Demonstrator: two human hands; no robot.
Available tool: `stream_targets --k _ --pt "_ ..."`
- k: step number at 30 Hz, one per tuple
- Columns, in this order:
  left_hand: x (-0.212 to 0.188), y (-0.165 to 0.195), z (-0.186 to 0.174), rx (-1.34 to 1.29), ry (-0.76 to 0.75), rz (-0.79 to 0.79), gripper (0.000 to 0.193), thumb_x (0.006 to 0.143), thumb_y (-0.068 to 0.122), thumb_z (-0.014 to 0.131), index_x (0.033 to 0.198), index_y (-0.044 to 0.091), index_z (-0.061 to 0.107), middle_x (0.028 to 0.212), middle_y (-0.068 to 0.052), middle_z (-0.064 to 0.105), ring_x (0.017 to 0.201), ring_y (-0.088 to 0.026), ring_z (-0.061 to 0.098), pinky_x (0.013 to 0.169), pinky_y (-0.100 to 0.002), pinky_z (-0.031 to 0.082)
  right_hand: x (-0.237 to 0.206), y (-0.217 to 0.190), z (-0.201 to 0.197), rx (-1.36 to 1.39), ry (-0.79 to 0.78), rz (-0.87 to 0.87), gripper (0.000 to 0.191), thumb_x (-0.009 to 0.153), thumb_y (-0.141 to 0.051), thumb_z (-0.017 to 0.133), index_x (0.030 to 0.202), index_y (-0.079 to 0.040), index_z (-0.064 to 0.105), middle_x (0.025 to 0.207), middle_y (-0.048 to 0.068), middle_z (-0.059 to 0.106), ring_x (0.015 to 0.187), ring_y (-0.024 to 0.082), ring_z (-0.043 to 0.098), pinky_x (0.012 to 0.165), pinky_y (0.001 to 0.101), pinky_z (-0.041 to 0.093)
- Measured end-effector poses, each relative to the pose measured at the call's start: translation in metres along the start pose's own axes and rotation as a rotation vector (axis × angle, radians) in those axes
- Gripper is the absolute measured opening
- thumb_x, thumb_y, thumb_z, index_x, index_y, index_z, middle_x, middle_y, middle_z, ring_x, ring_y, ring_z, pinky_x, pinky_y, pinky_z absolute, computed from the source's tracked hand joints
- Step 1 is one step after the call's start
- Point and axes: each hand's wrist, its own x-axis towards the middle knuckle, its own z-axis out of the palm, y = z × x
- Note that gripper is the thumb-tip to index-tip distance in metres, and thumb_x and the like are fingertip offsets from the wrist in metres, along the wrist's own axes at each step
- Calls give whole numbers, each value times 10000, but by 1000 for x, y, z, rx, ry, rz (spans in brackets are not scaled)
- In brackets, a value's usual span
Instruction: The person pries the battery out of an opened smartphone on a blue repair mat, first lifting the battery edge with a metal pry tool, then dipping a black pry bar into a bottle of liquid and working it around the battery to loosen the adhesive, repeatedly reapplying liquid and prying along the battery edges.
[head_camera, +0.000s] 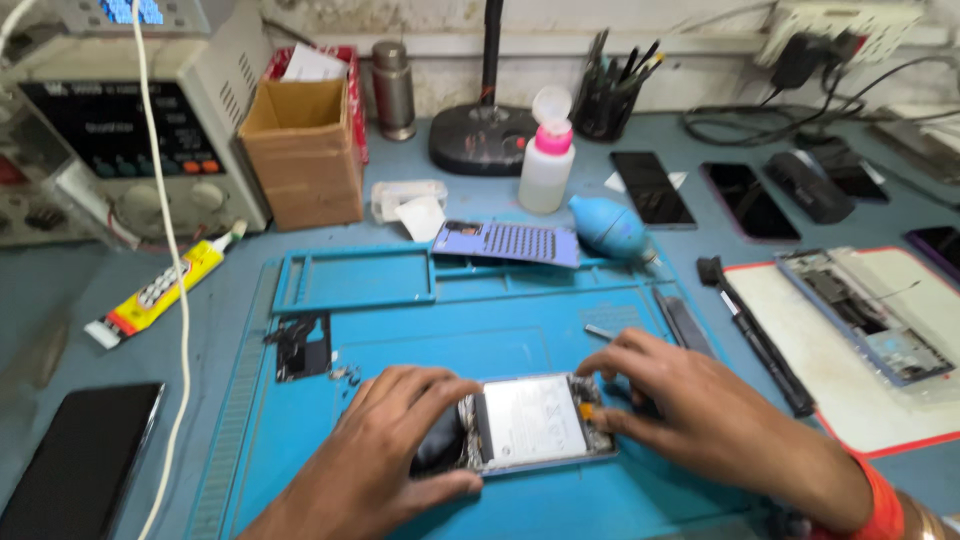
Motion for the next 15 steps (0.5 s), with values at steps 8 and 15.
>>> stream_targets --k 8,15 --pt "2 -17 18 78 20 33 832 786 531 885 1447 163 541 1385 -125 556 1346 -336 482 1099 -534 363 -19 67 -72 -29 231 410 378 874 -388 756 1191 -182 758 1052 8 791 869 178 722 748 349 620" --pt "-8 -8 38 156 48 -60 797 804 492 806 1473 188 498 1473 -193 485 1421 -421 399 1134 -612 301 -15 104 -77 -139 167 240 454 802 -377 781 1188 -144 732 1033 62 762 865 219 757 745 382 606"
